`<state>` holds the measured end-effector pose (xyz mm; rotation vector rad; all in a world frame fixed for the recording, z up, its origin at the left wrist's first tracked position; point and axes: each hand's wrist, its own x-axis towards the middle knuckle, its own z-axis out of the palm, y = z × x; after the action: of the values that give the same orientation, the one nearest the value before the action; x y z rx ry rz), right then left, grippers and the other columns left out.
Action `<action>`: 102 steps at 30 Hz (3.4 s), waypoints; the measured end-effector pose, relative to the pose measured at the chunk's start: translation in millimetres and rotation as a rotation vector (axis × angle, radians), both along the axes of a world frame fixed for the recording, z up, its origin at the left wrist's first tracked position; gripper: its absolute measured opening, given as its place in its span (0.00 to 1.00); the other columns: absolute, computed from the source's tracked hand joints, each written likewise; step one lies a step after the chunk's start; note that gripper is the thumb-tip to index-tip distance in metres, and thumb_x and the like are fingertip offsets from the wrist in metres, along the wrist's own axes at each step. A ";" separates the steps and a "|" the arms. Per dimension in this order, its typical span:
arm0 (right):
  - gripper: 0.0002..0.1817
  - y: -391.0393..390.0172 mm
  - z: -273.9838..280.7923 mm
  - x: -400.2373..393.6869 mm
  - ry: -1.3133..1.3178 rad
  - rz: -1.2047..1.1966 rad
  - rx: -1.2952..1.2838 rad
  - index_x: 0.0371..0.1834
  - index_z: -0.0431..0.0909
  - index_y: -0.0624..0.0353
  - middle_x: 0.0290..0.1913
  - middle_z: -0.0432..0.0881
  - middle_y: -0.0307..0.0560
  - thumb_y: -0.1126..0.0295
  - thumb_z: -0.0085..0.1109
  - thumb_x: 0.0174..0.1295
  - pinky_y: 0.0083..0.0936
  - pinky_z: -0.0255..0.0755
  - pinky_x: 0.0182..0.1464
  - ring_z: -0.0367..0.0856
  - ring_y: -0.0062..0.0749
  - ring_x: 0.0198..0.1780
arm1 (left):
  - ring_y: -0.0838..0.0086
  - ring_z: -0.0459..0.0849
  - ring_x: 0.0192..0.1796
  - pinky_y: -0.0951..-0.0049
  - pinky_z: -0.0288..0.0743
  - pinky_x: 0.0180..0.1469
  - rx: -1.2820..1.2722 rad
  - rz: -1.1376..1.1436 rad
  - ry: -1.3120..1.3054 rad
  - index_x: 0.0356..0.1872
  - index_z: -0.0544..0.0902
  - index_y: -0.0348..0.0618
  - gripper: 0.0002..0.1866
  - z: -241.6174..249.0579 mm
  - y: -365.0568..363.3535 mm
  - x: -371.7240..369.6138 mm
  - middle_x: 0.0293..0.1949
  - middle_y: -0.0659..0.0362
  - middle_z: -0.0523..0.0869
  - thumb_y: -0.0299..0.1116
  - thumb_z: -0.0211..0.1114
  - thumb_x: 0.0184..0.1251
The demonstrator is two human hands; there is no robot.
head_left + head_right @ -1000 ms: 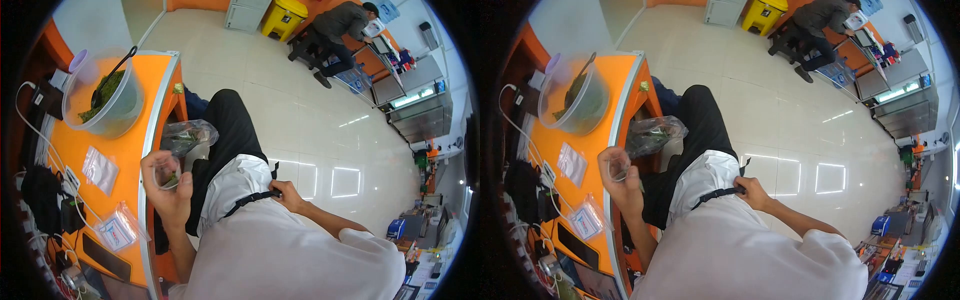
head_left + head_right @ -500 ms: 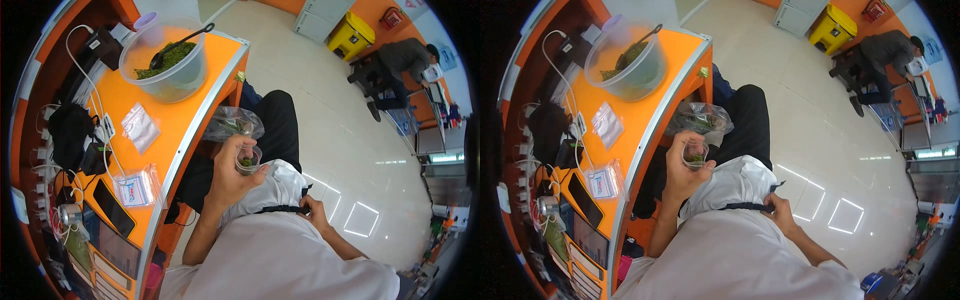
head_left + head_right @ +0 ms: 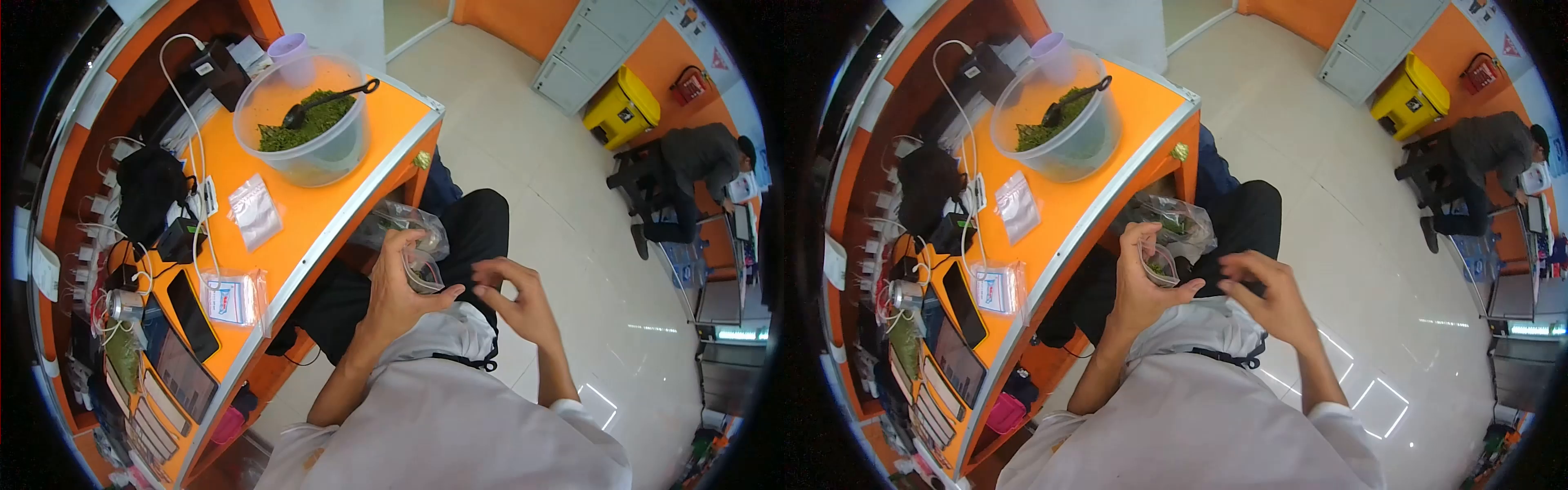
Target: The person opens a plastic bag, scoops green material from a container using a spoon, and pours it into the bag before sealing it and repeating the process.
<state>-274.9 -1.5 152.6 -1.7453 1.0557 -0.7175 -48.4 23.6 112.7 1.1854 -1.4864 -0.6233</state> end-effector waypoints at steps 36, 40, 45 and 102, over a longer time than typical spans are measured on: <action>0.05 -80.1 -10.0 97.4 -0.382 0.083 -0.236 0.38 0.85 0.69 0.33 0.85 0.49 0.84 0.71 0.61 0.25 0.73 0.37 0.80 0.31 0.32 | 0.76 0.82 0.42 0.75 0.77 0.48 0.079 0.073 0.501 0.44 0.86 0.29 0.04 16.3 -25.0 41.0 0.42 0.54 0.86 0.20 0.70 0.74; 0.04 -78.8 -8.8 96.5 -0.380 0.099 -0.209 0.37 0.84 0.69 0.33 0.85 0.48 0.83 0.71 0.63 0.25 0.73 0.37 0.80 0.31 0.32 | 0.75 0.85 0.46 0.75 0.78 0.51 0.133 0.006 0.487 0.45 0.88 0.29 0.05 12.9 -26.0 40.1 0.44 0.53 0.88 0.19 0.71 0.72; 0.06 -79.1 -5.5 94.9 -0.381 0.147 -0.180 0.40 0.86 0.68 0.34 0.86 0.48 0.81 0.73 0.63 0.25 0.75 0.39 0.82 0.30 0.34 | 0.74 0.87 0.47 0.75 0.80 0.53 0.124 -0.016 0.524 0.46 0.89 0.28 0.07 10.7 -26.0 40.5 0.45 0.52 0.89 0.18 0.72 0.71; 0.03 -84.1 -71.8 42.0 -0.095 0.015 0.016 0.39 0.86 0.68 0.32 0.85 0.45 0.80 0.70 0.66 0.22 0.73 0.36 0.81 0.23 0.32 | 0.58 0.88 0.58 0.64 0.79 0.61 0.537 -0.038 0.112 0.60 0.86 0.33 0.16 -54.8 -30.4 60.6 0.55 0.50 0.90 0.32 0.65 0.80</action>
<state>-233.0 -85.6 80.7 -1.6873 0.9805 -0.7733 12.2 -6.8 57.9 1.4981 -1.2846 -1.1439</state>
